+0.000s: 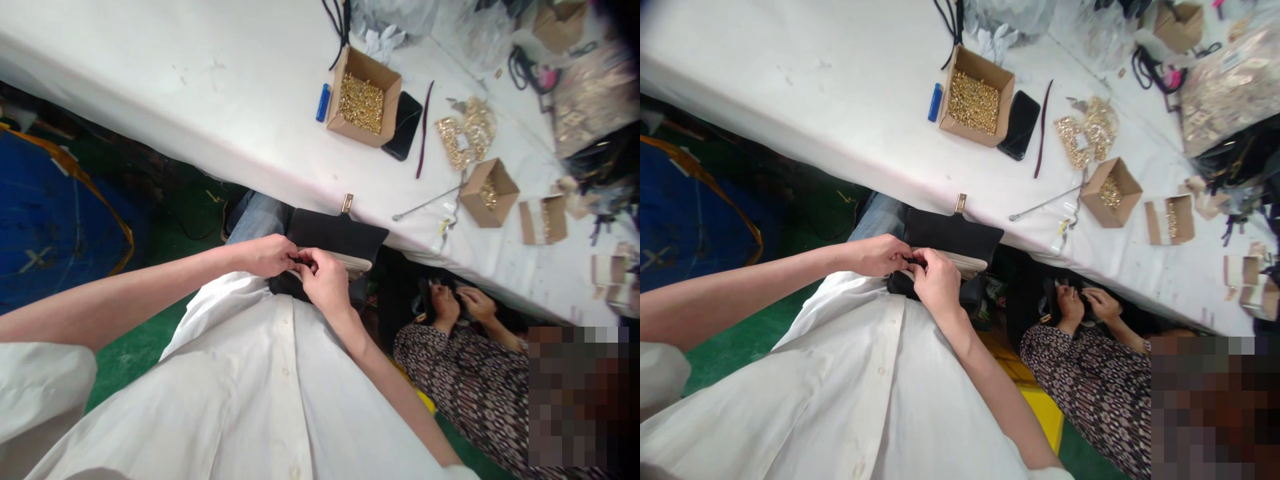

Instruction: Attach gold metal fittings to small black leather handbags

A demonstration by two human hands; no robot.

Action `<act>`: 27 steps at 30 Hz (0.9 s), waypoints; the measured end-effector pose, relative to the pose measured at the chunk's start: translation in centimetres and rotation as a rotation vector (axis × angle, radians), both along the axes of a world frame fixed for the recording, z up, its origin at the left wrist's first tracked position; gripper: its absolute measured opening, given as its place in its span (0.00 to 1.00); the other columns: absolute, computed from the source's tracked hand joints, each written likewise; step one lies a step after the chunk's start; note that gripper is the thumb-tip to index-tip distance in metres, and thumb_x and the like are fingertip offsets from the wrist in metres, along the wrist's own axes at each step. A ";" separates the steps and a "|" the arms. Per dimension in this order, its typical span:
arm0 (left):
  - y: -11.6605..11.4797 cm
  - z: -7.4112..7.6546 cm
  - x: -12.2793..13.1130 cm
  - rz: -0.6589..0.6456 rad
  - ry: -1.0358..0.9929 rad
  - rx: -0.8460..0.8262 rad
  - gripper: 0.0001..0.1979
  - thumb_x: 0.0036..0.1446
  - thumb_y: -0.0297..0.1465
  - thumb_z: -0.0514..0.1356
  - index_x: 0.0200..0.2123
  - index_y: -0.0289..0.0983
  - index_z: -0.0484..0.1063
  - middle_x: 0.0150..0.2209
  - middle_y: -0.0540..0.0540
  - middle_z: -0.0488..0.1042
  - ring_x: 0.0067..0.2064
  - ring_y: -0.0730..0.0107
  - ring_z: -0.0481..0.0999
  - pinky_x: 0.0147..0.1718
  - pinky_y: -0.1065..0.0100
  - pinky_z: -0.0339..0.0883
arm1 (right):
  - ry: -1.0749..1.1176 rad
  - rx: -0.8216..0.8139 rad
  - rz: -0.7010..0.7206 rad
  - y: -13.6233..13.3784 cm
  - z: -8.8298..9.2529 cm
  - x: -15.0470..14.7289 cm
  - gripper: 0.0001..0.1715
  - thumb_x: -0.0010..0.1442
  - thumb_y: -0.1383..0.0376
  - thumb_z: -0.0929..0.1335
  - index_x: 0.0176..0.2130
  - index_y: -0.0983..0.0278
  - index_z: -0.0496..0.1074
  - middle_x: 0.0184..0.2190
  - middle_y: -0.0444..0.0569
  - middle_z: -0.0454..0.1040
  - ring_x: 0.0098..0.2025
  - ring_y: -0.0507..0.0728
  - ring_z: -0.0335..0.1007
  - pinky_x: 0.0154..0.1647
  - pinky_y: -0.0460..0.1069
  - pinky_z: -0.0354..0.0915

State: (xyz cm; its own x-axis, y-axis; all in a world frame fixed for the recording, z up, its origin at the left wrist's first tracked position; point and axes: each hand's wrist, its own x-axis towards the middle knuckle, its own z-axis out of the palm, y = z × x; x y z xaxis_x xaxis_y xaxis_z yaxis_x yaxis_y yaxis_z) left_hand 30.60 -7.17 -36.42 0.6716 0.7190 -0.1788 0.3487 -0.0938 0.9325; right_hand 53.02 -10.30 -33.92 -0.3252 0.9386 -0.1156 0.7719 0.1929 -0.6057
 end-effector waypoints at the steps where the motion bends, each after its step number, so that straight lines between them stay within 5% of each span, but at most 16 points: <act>1: 0.0 0.0 -0.1 0.013 -0.026 -0.005 0.10 0.65 0.32 0.60 0.34 0.35 0.79 0.29 0.49 0.74 0.29 0.70 0.67 0.29 0.66 0.56 | -0.001 0.005 0.003 -0.1 0.0 -0.1 0.11 0.67 0.68 0.75 0.49 0.56 0.82 0.45 0.47 0.86 0.41 0.61 0.79 0.41 0.54 0.68; 4: 0.0 0.3 -0.5 0.028 -0.083 -0.038 0.11 0.65 0.34 0.62 0.32 0.35 0.78 0.27 0.50 0.72 0.28 0.70 0.65 0.28 0.66 0.56 | -0.002 0.029 0.031 0.1 0.4 -0.2 0.10 0.67 0.68 0.76 0.48 0.57 0.82 0.46 0.49 0.86 0.46 0.64 0.79 0.47 0.57 0.71; 8: 0.0 0.9 -0.9 0.032 -0.077 -0.212 0.13 0.67 0.38 0.63 0.39 0.34 0.82 0.33 0.46 0.80 0.33 0.66 0.75 0.32 0.67 0.65 | 0.014 0.053 0.112 0.5 1.3 0.4 0.15 0.66 0.70 0.78 0.51 0.56 0.83 0.49 0.50 0.86 0.55 0.68 0.78 0.58 0.62 0.72; 13: -1.4 0.9 -1.1 0.136 -0.183 -0.295 0.19 0.70 0.39 0.63 0.56 0.35 0.82 0.45 0.42 0.84 0.44 0.60 0.82 0.41 0.66 0.72 | 0.048 -0.105 0.032 0.1 1.7 1.0 0.18 0.66 0.67 0.81 0.53 0.55 0.81 0.46 0.47 0.87 0.48 0.64 0.84 0.50 0.57 0.76; 16: -2.8 0.9 -1.1 0.198 -0.219 -0.238 0.28 0.72 0.40 0.63 0.70 0.35 0.72 0.43 0.44 0.82 0.42 0.62 0.79 0.42 0.65 0.71 | -0.016 -0.104 -0.017 -0.1 1.9 0.9 0.17 0.63 0.65 0.83 0.49 0.56 0.82 0.41 0.46 0.87 0.45 0.65 0.85 0.48 0.57 0.75; 21: -4.7 1.4 -1.3 0.257 -0.286 -0.220 0.48 0.72 0.41 0.65 0.84 0.38 0.42 0.43 0.46 0.80 0.45 0.61 0.79 0.50 0.61 0.72 | -0.010 -0.062 0.179 0.3 2.9 0.2 0.06 0.69 0.65 0.79 0.47 0.55 0.84 0.45 0.48 0.87 0.47 0.65 0.84 0.47 0.56 0.73; 27: -5.8 2.0 -1.2 0.358 -0.397 -0.353 0.44 0.72 0.41 0.66 0.82 0.40 0.50 0.42 0.44 0.80 0.44 0.60 0.80 0.49 0.58 0.73 | -0.032 -0.022 0.206 0.4 3.5 -0.4 0.05 0.67 0.68 0.78 0.41 0.58 0.83 0.42 0.47 0.86 0.45 0.64 0.83 0.45 0.56 0.71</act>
